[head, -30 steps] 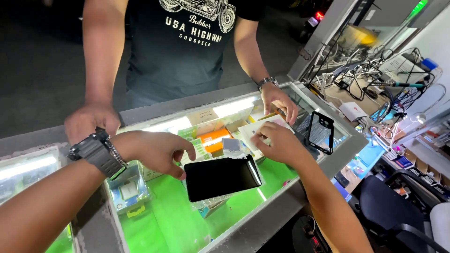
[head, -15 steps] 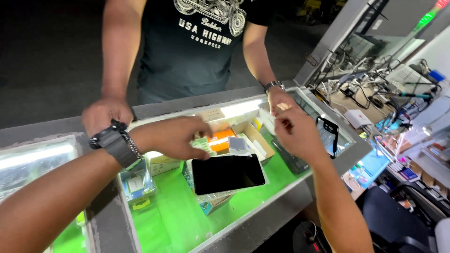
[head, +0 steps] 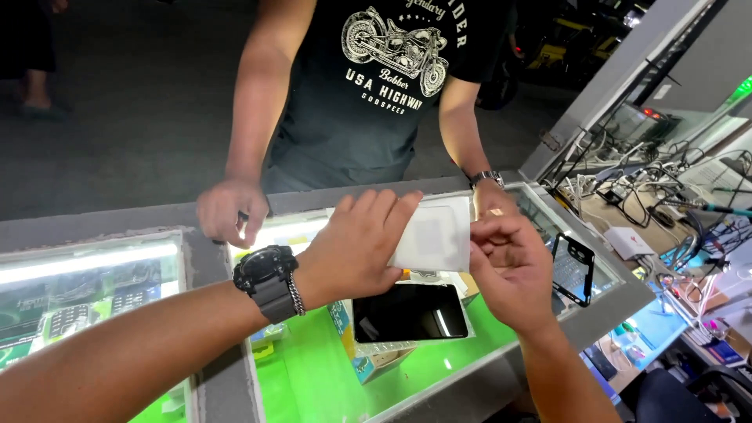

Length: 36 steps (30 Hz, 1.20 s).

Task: The person cleans a black smartphone screen using a small white wipe. They repeatedly wipe the screen surface while holding the phone with the other hand. The person also handles a screen protector and a small cleaning wipe packet.

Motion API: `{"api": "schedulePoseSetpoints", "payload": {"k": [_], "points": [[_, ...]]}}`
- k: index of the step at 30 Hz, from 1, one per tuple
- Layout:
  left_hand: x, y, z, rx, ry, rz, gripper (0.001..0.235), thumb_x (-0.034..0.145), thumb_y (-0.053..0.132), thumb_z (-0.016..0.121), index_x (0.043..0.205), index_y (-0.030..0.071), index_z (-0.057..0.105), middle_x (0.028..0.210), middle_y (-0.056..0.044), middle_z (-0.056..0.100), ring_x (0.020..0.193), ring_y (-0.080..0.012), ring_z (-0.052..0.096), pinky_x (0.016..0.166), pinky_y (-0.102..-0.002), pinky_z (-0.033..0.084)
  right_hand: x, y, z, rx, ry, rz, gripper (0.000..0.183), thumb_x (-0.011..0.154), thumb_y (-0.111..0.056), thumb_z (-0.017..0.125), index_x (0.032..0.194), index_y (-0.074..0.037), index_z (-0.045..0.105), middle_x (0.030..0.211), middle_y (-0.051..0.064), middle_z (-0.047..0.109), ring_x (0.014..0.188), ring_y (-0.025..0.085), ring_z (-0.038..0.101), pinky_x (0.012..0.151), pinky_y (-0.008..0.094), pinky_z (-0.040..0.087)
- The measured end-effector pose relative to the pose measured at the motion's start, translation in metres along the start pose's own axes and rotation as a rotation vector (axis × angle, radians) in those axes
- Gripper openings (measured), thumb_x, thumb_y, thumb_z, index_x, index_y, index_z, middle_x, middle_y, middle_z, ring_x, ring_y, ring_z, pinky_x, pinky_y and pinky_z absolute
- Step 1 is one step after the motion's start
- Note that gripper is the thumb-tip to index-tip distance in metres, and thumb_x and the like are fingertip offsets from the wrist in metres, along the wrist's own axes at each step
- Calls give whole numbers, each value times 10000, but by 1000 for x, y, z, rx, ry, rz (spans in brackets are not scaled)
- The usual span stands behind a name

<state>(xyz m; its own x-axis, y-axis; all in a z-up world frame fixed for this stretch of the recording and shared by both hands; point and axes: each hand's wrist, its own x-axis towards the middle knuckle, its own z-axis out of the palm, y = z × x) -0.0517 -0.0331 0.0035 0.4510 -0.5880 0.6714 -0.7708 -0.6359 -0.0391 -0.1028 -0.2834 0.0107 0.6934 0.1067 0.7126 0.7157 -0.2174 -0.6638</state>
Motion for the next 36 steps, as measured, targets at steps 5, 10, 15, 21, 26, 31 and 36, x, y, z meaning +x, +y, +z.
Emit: {"api": "schedulePoseSetpoints", "payload": {"k": [5,10,15,21,26,31,36], "points": [[-1,-7,-4,173,-6,55,1004,661,361,878,1496,68,402,1007,-93,545,893,-279,592,734,-420,473,13,-1,4,26,-54,201,155,907,95,660,1061,84,676,861,105,719,780,69,639,702,272,577],[-4,-3,-3,388,80,101,889,688,269,782,1482,51,446,933,-54,490,777,-235,505,670,-384,409,13,17,7,116,-111,283,169,872,73,729,1041,86,735,870,73,740,832,33,625,722,238,562],[-9,-3,1,412,-77,115,1090,596,413,840,1536,55,418,978,-67,507,817,-254,522,694,-393,404,1,67,-5,135,-223,356,22,882,72,747,883,58,764,815,111,746,800,92,624,705,279,581],[-2,-7,-13,360,-304,63,1114,630,464,854,1551,47,385,1002,-86,574,895,-264,607,752,-400,482,-4,95,-15,318,-119,457,106,970,24,682,889,65,736,848,135,742,872,132,687,768,321,621],[2,-22,-16,318,-497,-40,1165,635,500,857,1566,52,320,1067,-99,575,952,-302,619,766,-435,508,16,67,-25,345,55,520,139,1018,-40,623,922,20,705,891,154,783,770,225,781,703,343,672],[13,-41,-36,218,-867,-258,1125,688,501,845,1569,102,271,1168,-136,621,1080,-353,669,831,-500,564,21,84,-54,450,279,529,143,1088,-79,509,978,-10,568,845,227,749,690,341,776,597,453,678],[16,-52,-55,77,-1217,-419,1107,763,424,874,1606,86,241,1299,-210,681,1211,-385,695,934,-563,578,21,96,-57,438,333,499,156,1083,-111,544,969,-7,570,784,212,730,639,318,770,559,440,674]]}}
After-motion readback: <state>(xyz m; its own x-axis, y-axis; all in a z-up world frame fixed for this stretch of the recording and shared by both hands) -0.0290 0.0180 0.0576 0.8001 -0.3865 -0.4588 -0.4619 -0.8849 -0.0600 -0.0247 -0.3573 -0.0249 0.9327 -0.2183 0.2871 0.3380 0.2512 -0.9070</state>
